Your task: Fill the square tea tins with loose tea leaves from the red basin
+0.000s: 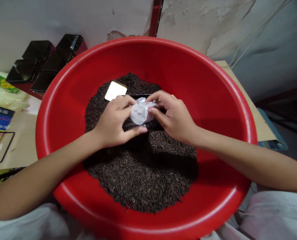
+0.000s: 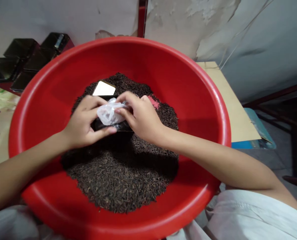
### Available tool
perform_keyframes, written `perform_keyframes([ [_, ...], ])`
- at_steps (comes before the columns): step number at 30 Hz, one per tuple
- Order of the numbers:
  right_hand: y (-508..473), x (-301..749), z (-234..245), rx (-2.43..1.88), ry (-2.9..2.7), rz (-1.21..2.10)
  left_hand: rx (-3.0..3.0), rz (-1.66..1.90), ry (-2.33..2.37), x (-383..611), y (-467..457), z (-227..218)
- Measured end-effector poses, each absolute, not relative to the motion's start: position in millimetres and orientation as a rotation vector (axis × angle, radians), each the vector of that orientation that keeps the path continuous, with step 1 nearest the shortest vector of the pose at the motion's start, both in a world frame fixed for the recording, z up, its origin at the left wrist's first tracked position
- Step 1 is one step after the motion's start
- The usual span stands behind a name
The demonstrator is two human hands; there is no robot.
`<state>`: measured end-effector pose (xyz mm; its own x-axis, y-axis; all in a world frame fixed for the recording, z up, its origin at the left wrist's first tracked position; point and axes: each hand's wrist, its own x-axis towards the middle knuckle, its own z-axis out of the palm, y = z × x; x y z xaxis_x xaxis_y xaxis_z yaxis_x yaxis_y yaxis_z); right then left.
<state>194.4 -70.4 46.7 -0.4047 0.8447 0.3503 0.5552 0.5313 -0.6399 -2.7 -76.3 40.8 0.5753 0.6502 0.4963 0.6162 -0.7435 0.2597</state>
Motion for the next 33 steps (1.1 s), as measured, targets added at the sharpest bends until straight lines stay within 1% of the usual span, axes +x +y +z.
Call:
perform_keyframes([
  [2, -69, 193, 45, -1.164, -2.006, 0.609, 2.725, 0.816, 0.912, -4, -76, 43],
  [3, -69, 193, 44, -1.178, -1.97, 0.578, 2.719, 0.796, 0.865, -5, -76, 44],
  [6, -65, 192, 43, -1.214, -1.925, 0.299, 2.695, 0.788, 0.833, -7, -76, 46],
  [8, -62, 192, 44, -1.252, -1.942, 0.195, 2.667, 0.806, 0.831, -6, -78, 45],
  [9, -61, 192, 44, -1.266, -1.968, 0.228, 2.659, 0.824, 0.839, -4, -79, 44],
  [12, -54, 192, 44, -1.228, -2.046, 0.558, 2.651, 0.937, 0.996, 2, -86, 42],
  [14, -50, 192, 42, -1.178, -2.059, 0.723, 2.62, 1.125, 1.205, 6, -90, 41],
  [16, -47, 191, 40, -1.153, -2.045, 0.773, 2.685, 1.313, 1.293, 9, -92, 43],
  [18, -48, 190, 39, -1.133, -2.021, 0.763, 2.878, 1.324, 1.151, 10, -93, 44],
  [21, -57, 188, 37, -1.117, -1.986, 0.646, 2.988, 1.039, 0.942, 8, -91, 44],
  [24, -73, 187, 35, -1.069, -2.047, 0.372, 2.916, 0.886, 0.992, 3, -87, 42],
  [26, -84, 187, 34, -0.97, -2.227, 0.206, 2.887, 0.895, 1.066, -1, -84, 40],
  [29, -98, 185, 30, -0.888, -2.553, 0.064, 2.77, 0.935, 1.213, -3, -78, 38],
  [33, -103, 181, 29, -1.041, -2.76, -0.08, 2.566, 1.031, 1.333, 0, -77, 39],
])
